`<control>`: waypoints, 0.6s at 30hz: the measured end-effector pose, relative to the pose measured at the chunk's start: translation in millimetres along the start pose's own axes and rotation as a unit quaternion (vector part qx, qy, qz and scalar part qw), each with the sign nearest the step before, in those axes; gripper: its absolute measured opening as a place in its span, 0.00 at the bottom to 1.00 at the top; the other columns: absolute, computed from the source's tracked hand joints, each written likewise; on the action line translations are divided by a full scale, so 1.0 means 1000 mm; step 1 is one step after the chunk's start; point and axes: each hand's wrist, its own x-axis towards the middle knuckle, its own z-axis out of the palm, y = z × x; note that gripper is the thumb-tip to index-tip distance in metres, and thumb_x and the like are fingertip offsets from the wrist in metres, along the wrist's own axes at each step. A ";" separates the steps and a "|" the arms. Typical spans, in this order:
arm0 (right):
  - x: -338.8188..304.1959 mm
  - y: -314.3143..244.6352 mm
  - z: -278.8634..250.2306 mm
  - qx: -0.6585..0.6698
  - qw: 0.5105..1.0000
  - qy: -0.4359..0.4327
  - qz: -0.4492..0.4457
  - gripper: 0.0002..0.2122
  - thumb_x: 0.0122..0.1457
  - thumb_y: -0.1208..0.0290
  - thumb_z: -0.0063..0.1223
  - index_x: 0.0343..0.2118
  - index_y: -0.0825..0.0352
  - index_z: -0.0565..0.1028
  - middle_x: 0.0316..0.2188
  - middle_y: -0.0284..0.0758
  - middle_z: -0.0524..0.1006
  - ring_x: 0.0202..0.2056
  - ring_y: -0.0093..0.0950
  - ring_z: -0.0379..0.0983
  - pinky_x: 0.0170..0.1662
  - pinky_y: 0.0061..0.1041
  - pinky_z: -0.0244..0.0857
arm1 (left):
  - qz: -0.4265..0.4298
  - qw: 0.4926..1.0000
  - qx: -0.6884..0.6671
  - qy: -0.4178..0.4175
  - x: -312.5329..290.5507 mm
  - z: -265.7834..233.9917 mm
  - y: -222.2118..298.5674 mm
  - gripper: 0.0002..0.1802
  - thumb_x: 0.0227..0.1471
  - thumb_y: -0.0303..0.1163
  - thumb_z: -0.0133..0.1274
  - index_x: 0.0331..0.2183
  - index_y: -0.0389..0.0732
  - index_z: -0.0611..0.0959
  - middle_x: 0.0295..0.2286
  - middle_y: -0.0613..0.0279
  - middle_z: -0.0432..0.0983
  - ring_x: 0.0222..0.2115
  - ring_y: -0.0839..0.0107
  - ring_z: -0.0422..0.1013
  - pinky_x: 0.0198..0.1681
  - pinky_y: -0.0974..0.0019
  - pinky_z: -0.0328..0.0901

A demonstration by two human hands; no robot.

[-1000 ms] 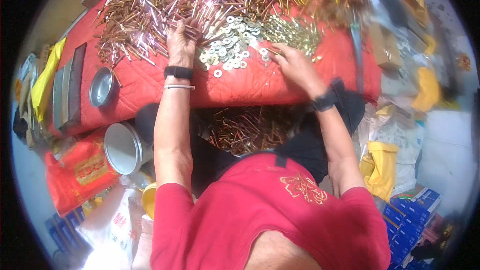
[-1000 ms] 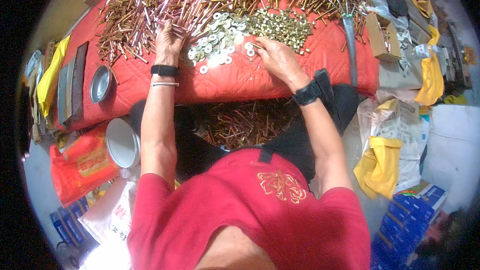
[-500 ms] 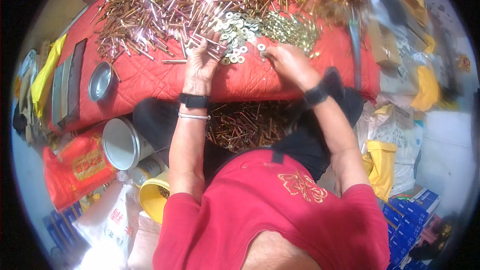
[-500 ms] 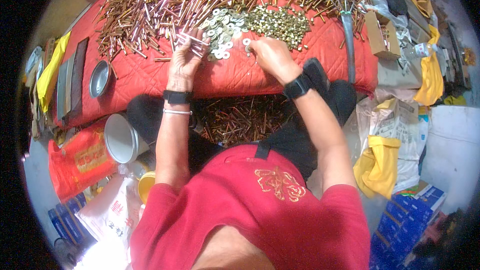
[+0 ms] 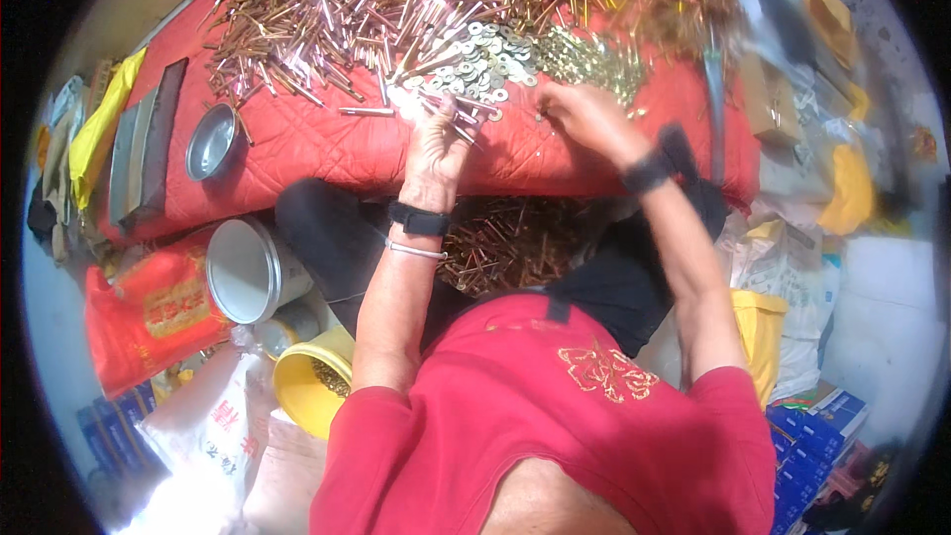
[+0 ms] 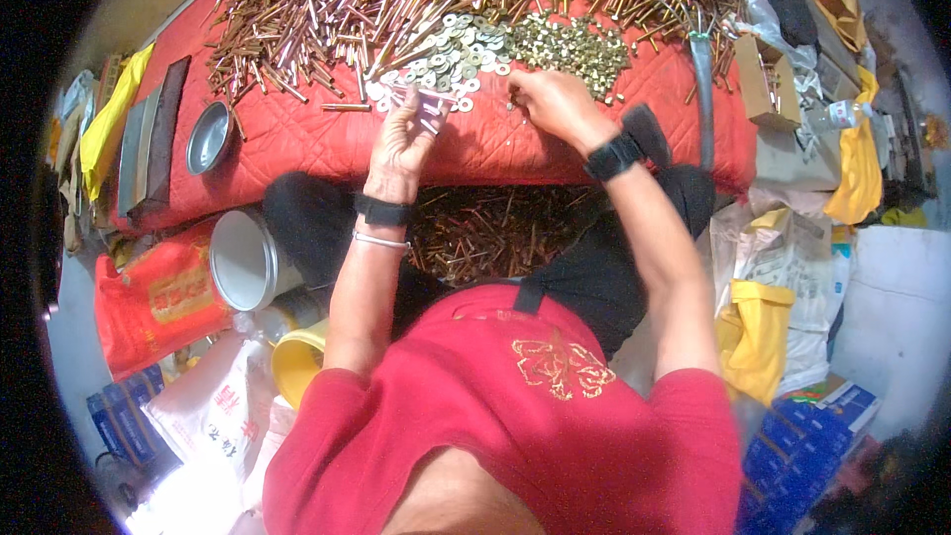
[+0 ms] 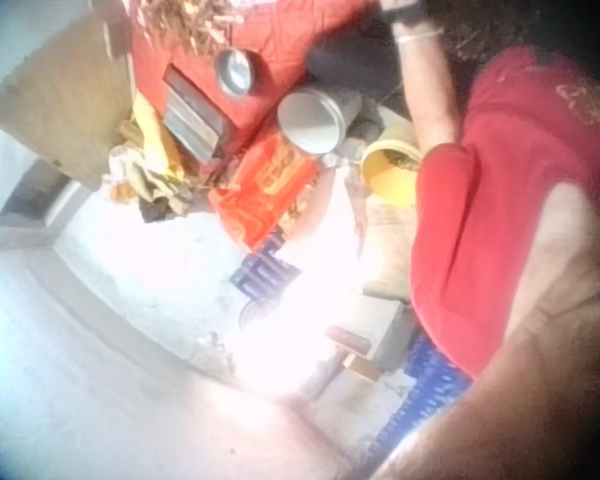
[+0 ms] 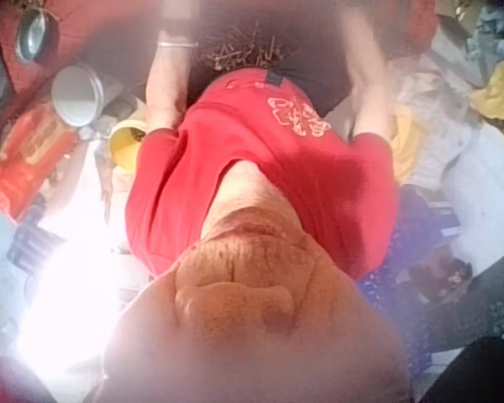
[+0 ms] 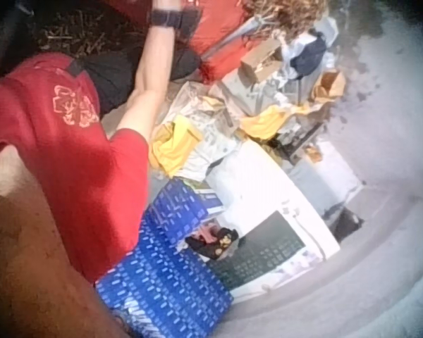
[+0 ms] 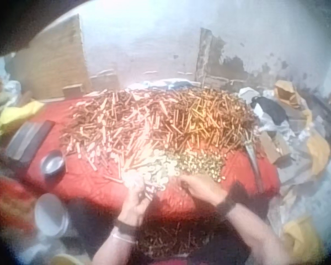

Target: The recorder is assembling metal pins by sliding washers onto them and sorting them into groups.

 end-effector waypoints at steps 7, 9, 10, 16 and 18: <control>-0.031 -0.038 -0.012 0.366 0.920 0.117 0.082 0.10 0.58 0.73 0.51 0.43 0.64 0.76 0.30 0.32 0.79 0.28 0.17 0.73 0.34 0.20 0.67 | -0.130 0.959 0.186 -0.172 -0.025 0.011 0.009 0.09 0.54 0.32 0.53 0.36 0.38 0.76 0.20 0.68 0.70 0.13 0.82 0.61 0.13 0.80 0.55; -0.030 -0.041 -0.015 0.371 0.920 0.119 0.053 0.10 0.58 0.73 0.51 0.43 0.63 0.77 0.29 0.31 0.79 0.27 0.16 0.72 0.33 0.18 0.67 | -0.111 0.946 0.267 -0.147 -0.033 0.017 0.005 0.09 0.54 0.33 0.53 0.33 0.37 0.77 0.15 0.73 0.65 0.09 0.88 0.51 0.09 0.81 0.43; -0.028 -0.043 -0.016 0.368 0.922 0.112 0.042 0.10 0.58 0.73 0.51 0.43 0.63 0.77 0.29 0.31 0.79 0.27 0.16 0.71 0.33 0.18 0.67 | -0.117 0.938 0.283 -0.160 -0.034 0.016 0.007 0.09 0.53 0.33 0.53 0.33 0.37 0.77 0.15 0.73 0.65 0.09 0.88 0.51 0.10 0.81 0.44; -0.033 -0.041 -0.019 0.340 0.938 0.055 0.039 0.10 0.56 0.74 0.53 0.41 0.65 0.77 0.29 0.31 0.78 0.29 0.16 0.71 0.34 0.18 0.66 | -0.131 0.894 0.387 -0.182 -0.037 0.023 0.008 0.06 0.51 0.32 0.55 0.29 0.39 0.78 0.14 0.74 0.63 0.10 0.88 0.51 0.11 0.81 0.43; -0.036 -0.040 -0.024 0.338 0.940 0.039 0.007 0.10 0.56 0.74 0.53 0.41 0.66 0.77 0.28 0.30 0.77 0.29 0.16 0.70 0.35 0.19 0.66 | -0.133 0.877 0.418 -0.199 -0.037 0.024 0.011 0.07 0.49 0.32 0.56 0.26 0.40 0.78 0.14 0.73 0.64 0.10 0.87 0.53 0.12 0.80 0.44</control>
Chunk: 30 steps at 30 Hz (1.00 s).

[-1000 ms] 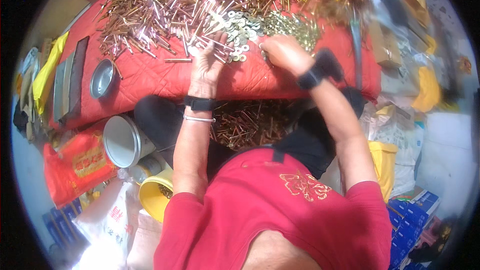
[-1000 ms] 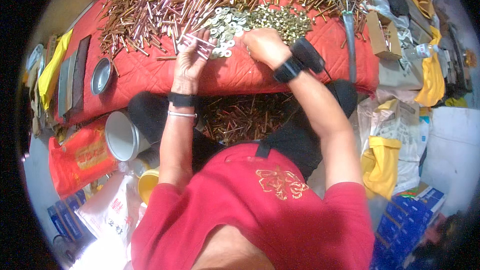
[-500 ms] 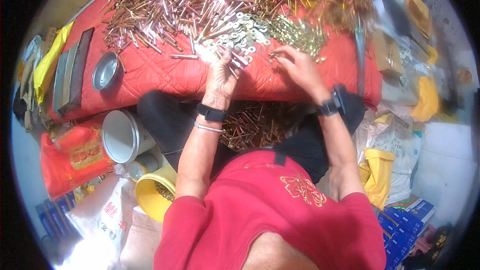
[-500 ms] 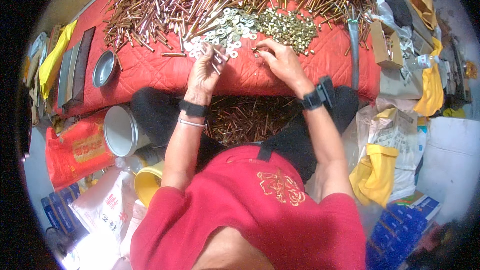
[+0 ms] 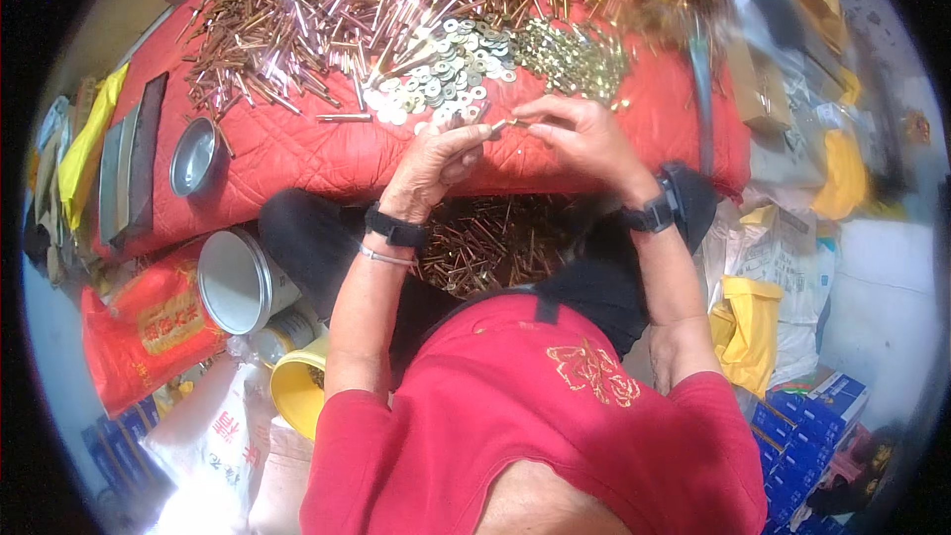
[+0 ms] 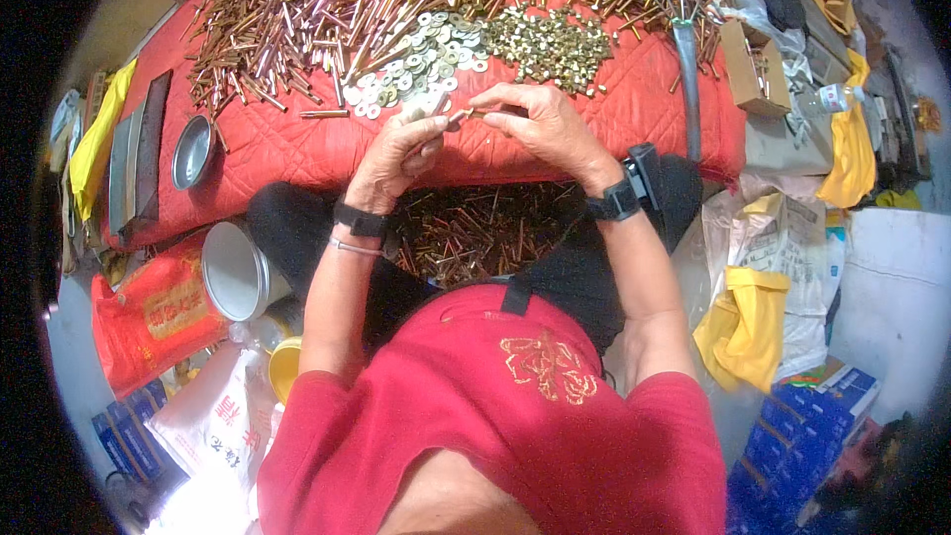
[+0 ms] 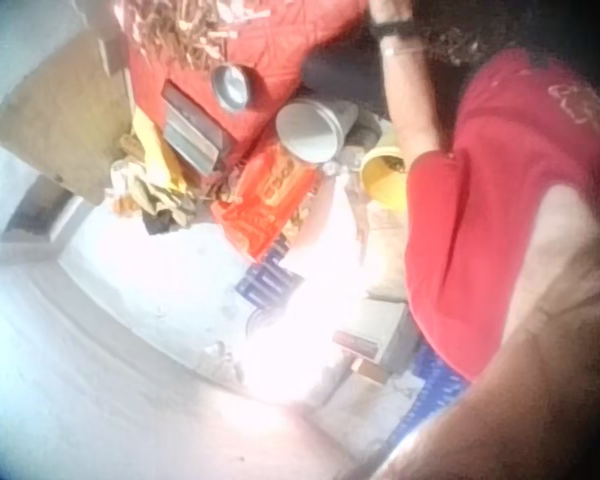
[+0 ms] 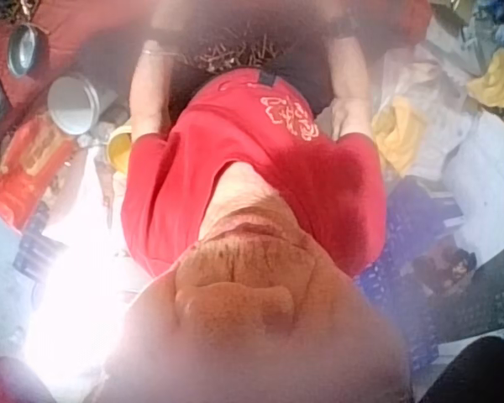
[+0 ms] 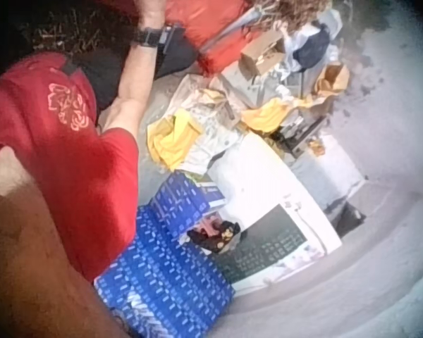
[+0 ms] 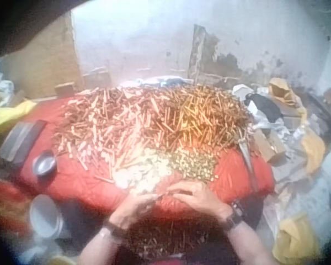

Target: The recorder is assembling metal pins by sliding washers onto them and sorting them into groups.

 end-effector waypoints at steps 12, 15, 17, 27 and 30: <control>-0.002 0.032 0.030 0.205 0.971 0.018 0.125 0.08 0.57 0.73 0.53 0.38 0.66 0.76 0.23 0.24 0.74 0.25 0.13 0.67 0.29 0.15 0.60 | 0.033 0.956 -0.290 -0.024 0.017 -0.013 -0.008 0.18 0.57 0.41 0.50 0.38 0.35 0.75 0.23 0.64 0.69 0.17 0.83 0.59 0.15 0.80 0.53; 0.010 0.028 0.051 0.230 0.965 0.076 0.100 0.07 0.57 0.73 0.52 0.38 0.66 0.76 0.24 0.24 0.75 0.25 0.13 0.68 0.28 0.16 0.61 | 0.117 0.939 -0.319 0.054 0.033 -0.021 -0.037 0.13 0.57 0.36 0.50 0.41 0.38 0.73 0.26 0.66 0.68 0.19 0.82 0.60 0.16 0.80 0.54; 0.019 0.029 0.063 0.042 0.985 0.157 0.055 0.08 0.55 0.73 0.53 0.37 0.67 0.76 0.26 0.33 0.73 0.29 0.23 0.70 0.35 0.24 0.65 | 0.108 0.918 -0.363 0.118 0.038 -0.013 -0.039 0.11 0.56 0.31 0.52 0.40 0.39 0.74 0.24 0.67 0.66 0.19 0.81 0.60 0.16 0.80 0.54; 0.047 0.021 0.047 -0.023 0.951 0.304 -0.044 0.06 0.57 0.75 0.49 0.37 0.66 0.74 0.32 0.41 0.72 0.35 0.38 0.71 0.39 0.29 0.66 | 0.056 0.917 -0.368 0.146 0.043 0.006 -0.050 0.09 0.55 0.32 0.53 0.37 0.38 0.77 0.26 0.63 0.75 0.17 0.81 0.65 0.13 0.81 0.54; 0.031 0.053 0.005 -0.232 0.950 0.202 -0.056 0.07 0.51 0.78 0.53 0.34 0.64 0.75 0.29 0.40 0.71 0.34 0.40 0.70 0.37 0.34 0.66 | 0.051 0.942 -0.284 0.171 0.036 0.002 -0.034 0.10 0.54 0.35 0.53 0.35 0.38 0.78 0.21 0.65 0.73 0.16 0.82 0.64 0.12 0.80 0.52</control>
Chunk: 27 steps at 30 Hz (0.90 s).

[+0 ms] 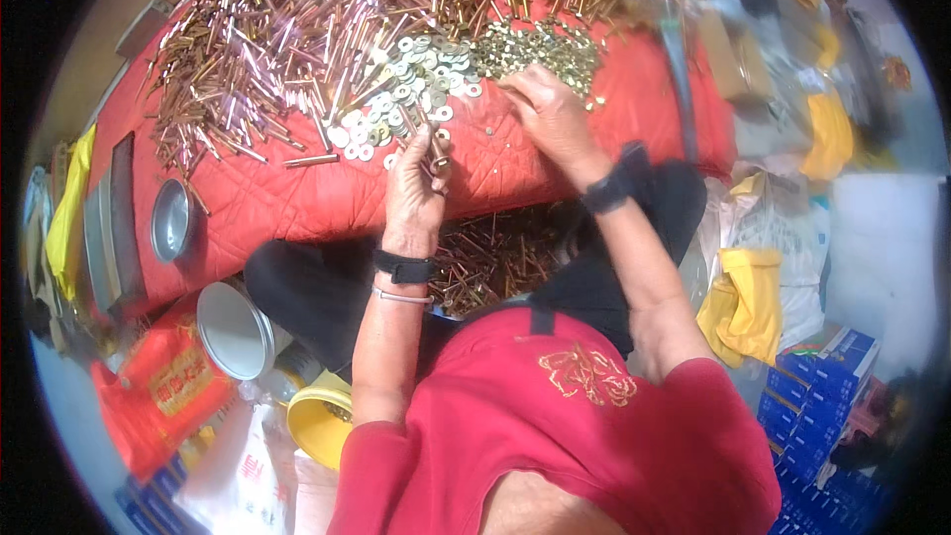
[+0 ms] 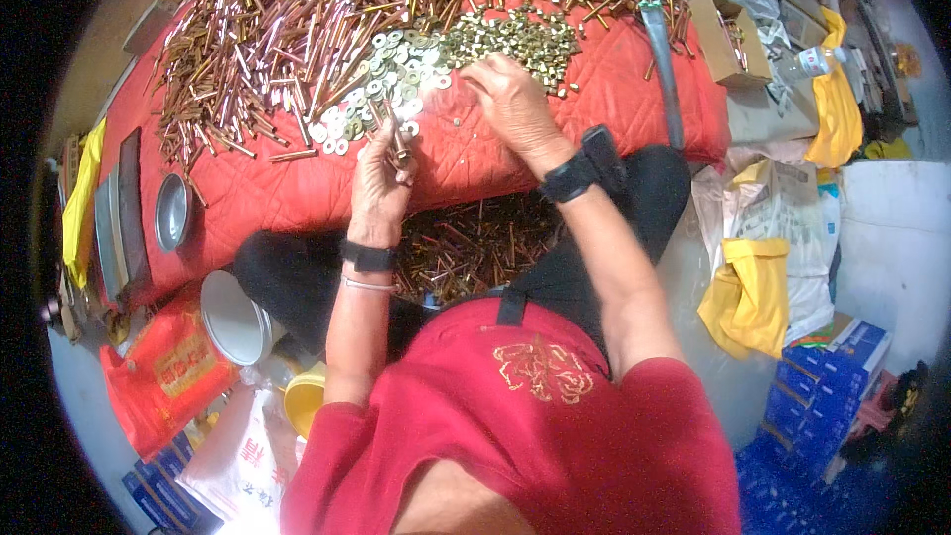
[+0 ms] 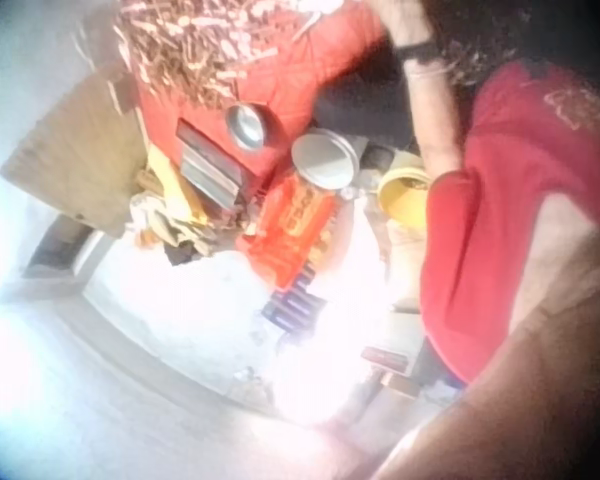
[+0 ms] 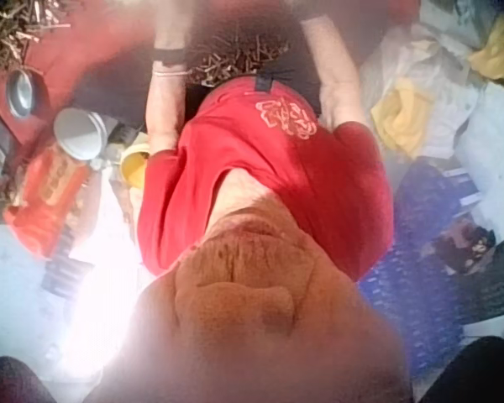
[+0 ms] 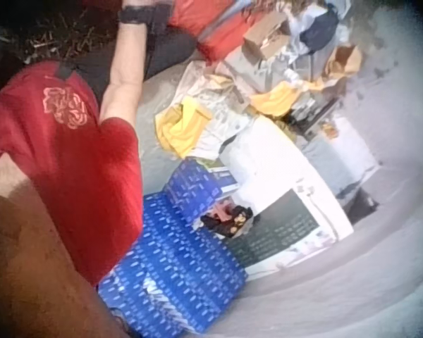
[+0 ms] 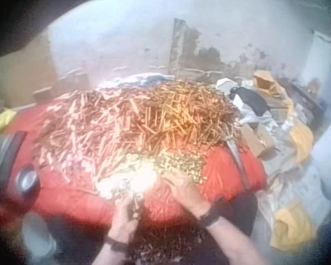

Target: The recorder is assembling metal pins by sliding washers onto them and sorting them into groups.

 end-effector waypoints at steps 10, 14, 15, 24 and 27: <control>-0.002 0.014 -0.003 -0.106 0.991 -0.065 -0.038 0.06 0.50 0.77 0.51 0.32 0.67 0.71 0.30 0.38 0.71 0.33 0.36 0.72 0.36 0.34 0.68 | -0.030 0.994 0.090 -0.048 -0.028 -0.005 0.005 0.13 0.53 0.37 0.52 0.32 0.35 0.78 0.12 0.75 0.57 0.11 0.84 0.52 0.13 0.78 0.45; -0.011 -0.030 -0.006 0.304 0.938 -0.070 0.152 0.06 0.56 0.75 0.53 0.36 0.69 0.74 0.31 0.30 0.76 0.34 0.19 0.72 0.36 0.20 0.67 | -0.020 0.990 0.122 -0.064 -0.035 -0.007 0.004 0.12 0.52 0.35 0.53 0.30 0.35 0.78 0.12 0.76 0.56 0.10 0.84 0.50 0.13 0.77 0.44; -0.015 -0.033 -0.006 0.352 0.917 -0.080 0.169 0.06 0.57 0.76 0.53 0.36 0.69 0.74 0.31 0.30 0.76 0.34 0.18 0.72 0.36 0.19 0.67 | -0.015 0.988 0.134 -0.072 -0.037 -0.004 0.004 0.11 0.52 0.35 0.53 0.30 0.35 0.78 0.12 0.76 0.56 0.11 0.84 0.50 0.13 0.77 0.44; -0.031 -0.046 -0.006 0.452 0.871 -0.055 0.184 0.04 0.56 0.79 0.54 0.34 0.68 0.76 0.30 0.26 0.75 0.31 0.14 0.69 0.36 0.15 0.64 | -0.016 0.978 0.180 -0.101 -0.051 0.006 0.005 0.09 0.50 0.33 0.55 0.26 0.37 0.79 0.12 0.77 0.57 0.11 0.85 0.50 0.14 0.77 0.42; -0.029 -0.046 -0.011 0.410 0.896 -0.078 0.154 0.05 0.55 0.80 0.54 0.34 0.67 0.77 0.29 0.25 0.74 0.31 0.15 0.69 0.36 0.15 0.65 | -0.011 0.979 0.174 -0.110 -0.052 0.004 0.005 0.10 0.50 0.34 0.55 0.26 0.37 0.80 0.11 0.78 0.57 0.10 0.85 0.50 0.14 0.77 0.42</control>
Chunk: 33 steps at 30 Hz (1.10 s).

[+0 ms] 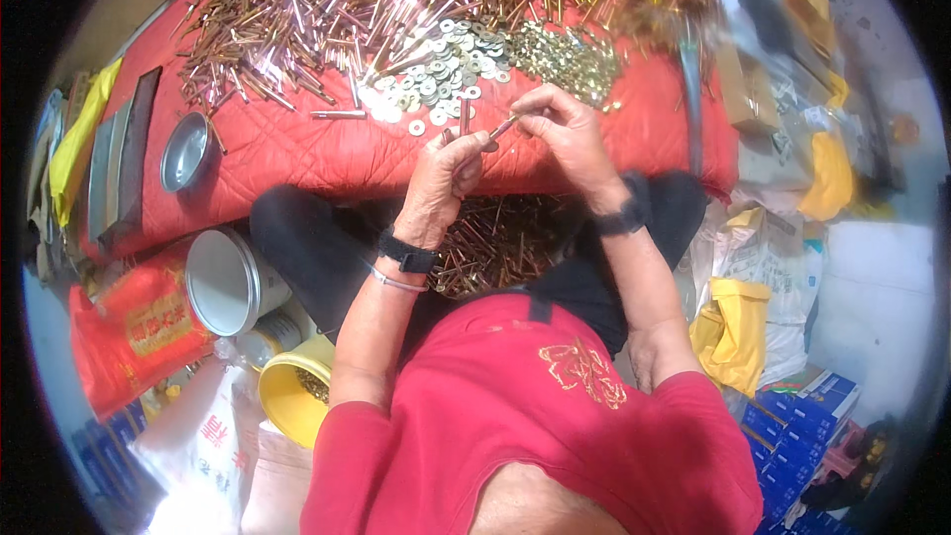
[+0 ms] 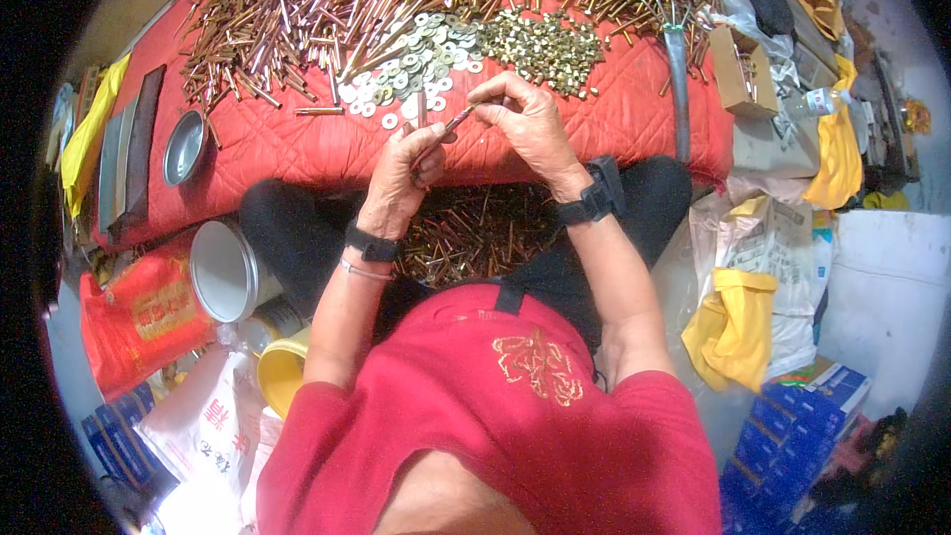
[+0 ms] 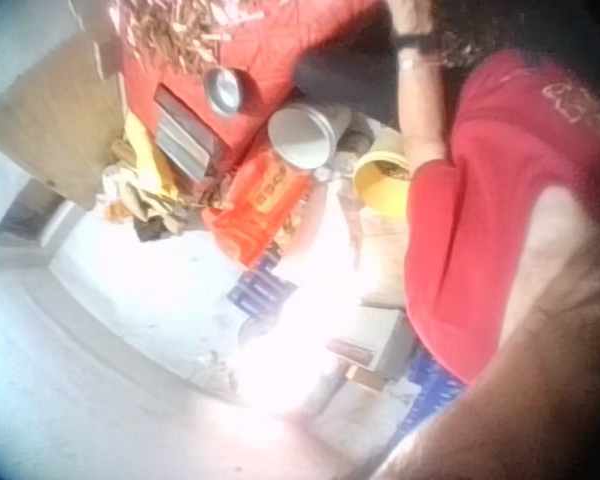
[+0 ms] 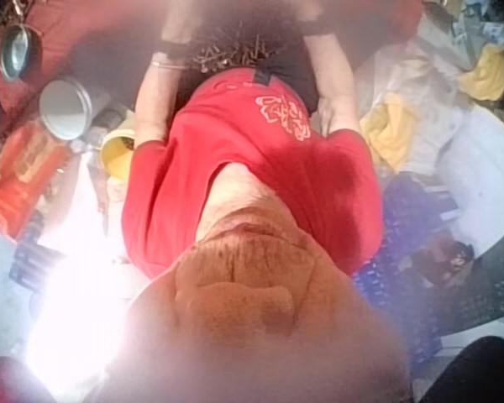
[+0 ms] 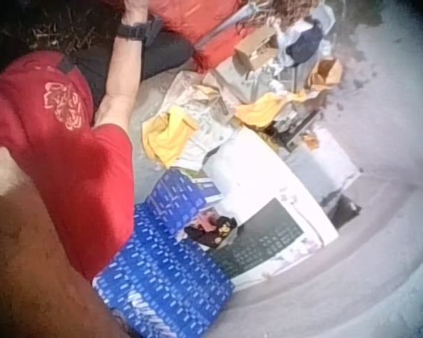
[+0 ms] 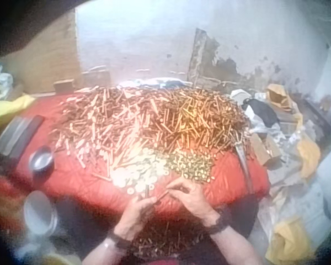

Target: The recorder is assembling metal pins by sliding washers onto them and sorting them into groups.

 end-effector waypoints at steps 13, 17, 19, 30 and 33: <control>-0.006 -0.007 -0.007 -0.285 0.955 -0.050 -0.059 0.10 0.61 0.68 0.47 0.28 0.70 0.70 0.21 0.36 0.69 0.28 0.31 0.69 0.33 0.30 0.62 | -0.009 0.993 0.114 -0.027 -0.006 0.000 0.015 0.11 0.50 0.34 0.55 0.27 0.35 0.81 0.12 0.79 0.58 0.11 0.87 0.49 0.14 0.77 0.41; -0.001 -0.001 -0.003 -0.253 0.957 0.007 -0.141 0.08 0.61 0.69 0.46 0.38 0.68 0.72 0.21 0.36 0.69 0.28 0.31 0.70 0.36 0.28 0.63 | -0.026 0.997 0.070 -0.031 -0.003 -0.003 0.009 0.10 0.49 0.34 0.55 0.26 0.35 0.81 0.12 0.78 0.58 0.11 0.87 0.49 0.15 0.77 0.41; 0.001 -0.003 0.005 -0.264 0.944 0.025 -0.195 0.10 0.61 0.70 0.46 0.44 0.67 0.71 0.22 0.36 0.70 0.29 0.31 0.70 0.38 0.27 0.64 | -0.032 0.998 0.052 -0.034 -0.001 -0.004 0.007 0.10 0.49 0.34 0.55 0.26 0.35 0.80 0.13 0.78 0.58 0.11 0.86 0.50 0.15 0.77 0.41; -0.001 0.000 0.010 -0.227 0.958 0.060 -0.165 0.18 0.59 0.74 0.50 0.53 0.64 0.67 0.23 0.37 0.72 0.25 0.28 0.70 0.34 0.25 0.67 | -0.057 0.997 0.031 -0.030 0.001 -0.005 0.005 0.10 0.49 0.34 0.55 0.26 0.36 0.80 0.12 0.79 0.57 0.11 0.86 0.50 0.15 0.78 0.42; -0.004 -0.009 0.005 -0.260 0.964 0.007 -0.059 0.18 0.59 0.74 0.50 0.53 0.64 0.66 0.24 0.38 0.73 0.26 0.27 0.71 0.35 0.26 0.67 | -0.046 0.998 0.040 -0.029 -0.001 -0.004 0.003 0.10 0.49 0.34 0.55 0.26 0.36 0.80 0.12 0.79 0.57 0.11 0.86 0.50 0.14 0.78 0.42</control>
